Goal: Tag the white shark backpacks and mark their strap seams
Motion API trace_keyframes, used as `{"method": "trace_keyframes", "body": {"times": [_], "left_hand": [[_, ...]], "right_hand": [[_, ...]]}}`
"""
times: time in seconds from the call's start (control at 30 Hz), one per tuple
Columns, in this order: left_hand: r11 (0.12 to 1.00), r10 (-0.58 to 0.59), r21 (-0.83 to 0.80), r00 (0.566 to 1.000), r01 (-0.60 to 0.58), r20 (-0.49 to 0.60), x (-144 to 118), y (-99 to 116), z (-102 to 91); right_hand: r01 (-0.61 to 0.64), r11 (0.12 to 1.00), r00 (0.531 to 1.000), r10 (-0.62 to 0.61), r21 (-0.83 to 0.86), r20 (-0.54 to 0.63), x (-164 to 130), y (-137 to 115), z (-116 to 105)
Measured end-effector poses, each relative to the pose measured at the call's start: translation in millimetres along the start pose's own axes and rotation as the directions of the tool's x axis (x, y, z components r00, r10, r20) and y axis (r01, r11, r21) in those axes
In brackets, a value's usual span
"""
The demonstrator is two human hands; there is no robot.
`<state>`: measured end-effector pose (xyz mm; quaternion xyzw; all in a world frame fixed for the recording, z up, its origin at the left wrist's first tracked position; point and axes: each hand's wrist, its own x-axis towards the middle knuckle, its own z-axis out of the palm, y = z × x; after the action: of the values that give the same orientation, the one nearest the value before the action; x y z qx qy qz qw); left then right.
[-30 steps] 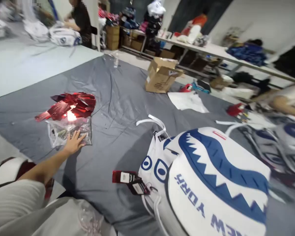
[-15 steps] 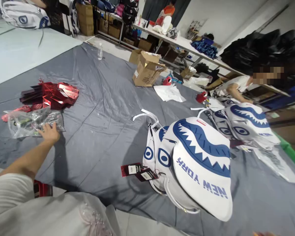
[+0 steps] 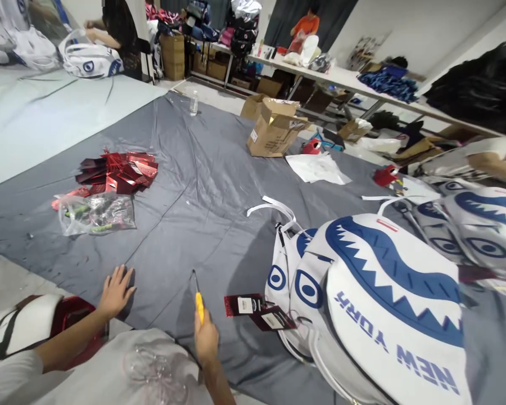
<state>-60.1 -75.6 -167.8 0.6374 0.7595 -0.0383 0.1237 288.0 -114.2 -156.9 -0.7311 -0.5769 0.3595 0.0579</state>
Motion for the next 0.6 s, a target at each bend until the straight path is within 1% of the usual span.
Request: {"method": "trace_keyframes", "body": {"times": [0.1,0.2,0.4,0.5,0.6], "left_hand": [[0.998,0.061,0.005,0.998,-0.061,0.003,9.1,6.5,-3.6],[0.995,0.098,-0.006,0.995,-0.098,0.001,21.5,20.9,-4.3],[0.977,0.208,-0.047,0.977,-0.206,0.039,38.7,48.3,4.5],[0.969,0.242,-0.06,0.968,-0.239,0.059,46.3,53.3,5.2],[0.967,0.252,-0.068,0.965,-0.247,0.077,51.8,52.1,1.4]], "right_hand": [[0.022,1.0,0.999,-0.023,-0.015,-0.033,26.0,-7.8,-3.7],[0.04,0.999,0.998,-0.042,-0.029,-0.056,37.5,-14.0,-10.1],[0.027,0.998,0.992,-0.033,-0.057,-0.12,61.6,-34.8,-14.6],[0.009,0.999,0.988,-0.014,-0.036,-0.154,76.8,-45.9,-17.7],[-0.033,0.999,0.978,0.035,0.011,-0.207,88.7,-51.6,-24.4]]}}
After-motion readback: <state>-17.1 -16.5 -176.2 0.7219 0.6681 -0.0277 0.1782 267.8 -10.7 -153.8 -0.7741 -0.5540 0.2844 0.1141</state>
